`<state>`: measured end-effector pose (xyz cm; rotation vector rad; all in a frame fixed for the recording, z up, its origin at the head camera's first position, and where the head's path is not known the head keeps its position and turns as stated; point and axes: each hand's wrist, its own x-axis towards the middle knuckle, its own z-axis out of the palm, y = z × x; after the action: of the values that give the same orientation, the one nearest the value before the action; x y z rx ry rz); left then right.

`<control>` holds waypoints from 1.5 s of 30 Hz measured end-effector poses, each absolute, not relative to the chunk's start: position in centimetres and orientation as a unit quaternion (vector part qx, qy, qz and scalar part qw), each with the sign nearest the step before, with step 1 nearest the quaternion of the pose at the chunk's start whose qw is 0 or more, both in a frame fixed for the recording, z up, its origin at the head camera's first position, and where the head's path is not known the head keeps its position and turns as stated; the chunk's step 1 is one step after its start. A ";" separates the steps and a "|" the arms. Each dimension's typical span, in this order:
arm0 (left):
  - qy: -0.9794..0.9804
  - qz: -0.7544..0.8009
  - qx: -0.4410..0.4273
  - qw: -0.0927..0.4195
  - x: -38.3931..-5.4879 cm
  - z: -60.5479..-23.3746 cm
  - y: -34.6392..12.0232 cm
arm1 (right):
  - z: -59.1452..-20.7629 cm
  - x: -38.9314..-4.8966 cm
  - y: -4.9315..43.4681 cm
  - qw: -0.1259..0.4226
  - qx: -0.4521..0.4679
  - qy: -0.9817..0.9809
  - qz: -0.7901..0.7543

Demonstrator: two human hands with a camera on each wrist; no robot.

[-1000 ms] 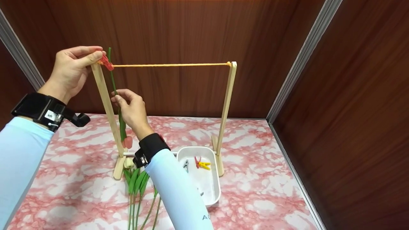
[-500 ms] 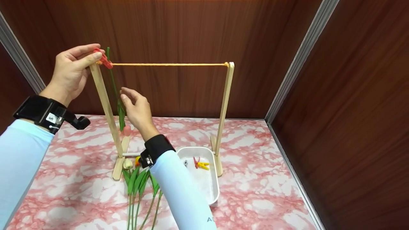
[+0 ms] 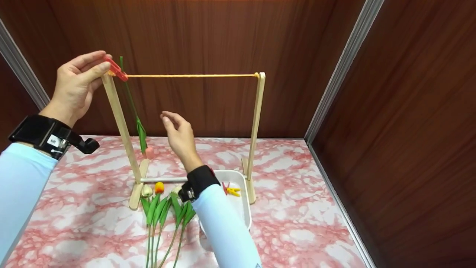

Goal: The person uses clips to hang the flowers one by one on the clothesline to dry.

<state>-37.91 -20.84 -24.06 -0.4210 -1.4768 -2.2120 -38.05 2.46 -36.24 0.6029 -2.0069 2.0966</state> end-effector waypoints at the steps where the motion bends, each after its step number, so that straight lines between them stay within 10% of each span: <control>1: -0.533 -0.802 -0.149 0.226 -37.8 -24.1 -20.9 | -36.4 -38.0 2.9 0.091 0.202 -0.674 0.705; 18: -0.589 -0.699 -0.031 0.405 -33.6 -30.1 -21.4 | -39.1 -37.2 10.2 0.148 0.213 -0.721 0.643; 32: -0.741 -0.614 -0.103 0.251 -29.7 -42.9 -13.2 | -45.9 -35.9 15.2 0.140 0.192 -0.846 0.477; 38: -0.821 -0.538 -0.131 0.137 -28.7 -48.2 -10.1 | -49.2 -35.9 16.3 0.040 0.265 -0.922 0.279; 45: -0.837 -0.510 -0.130 0.150 -28.2 -52.6 -9.2 | -50.9 -34.5 15.9 -0.069 0.386 -0.920 -0.002</control>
<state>-28.22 -9.17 -52.62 -0.3731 -2.4052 -1.4661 -34.49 15.87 -50.90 1.2691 -3.0248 -0.0079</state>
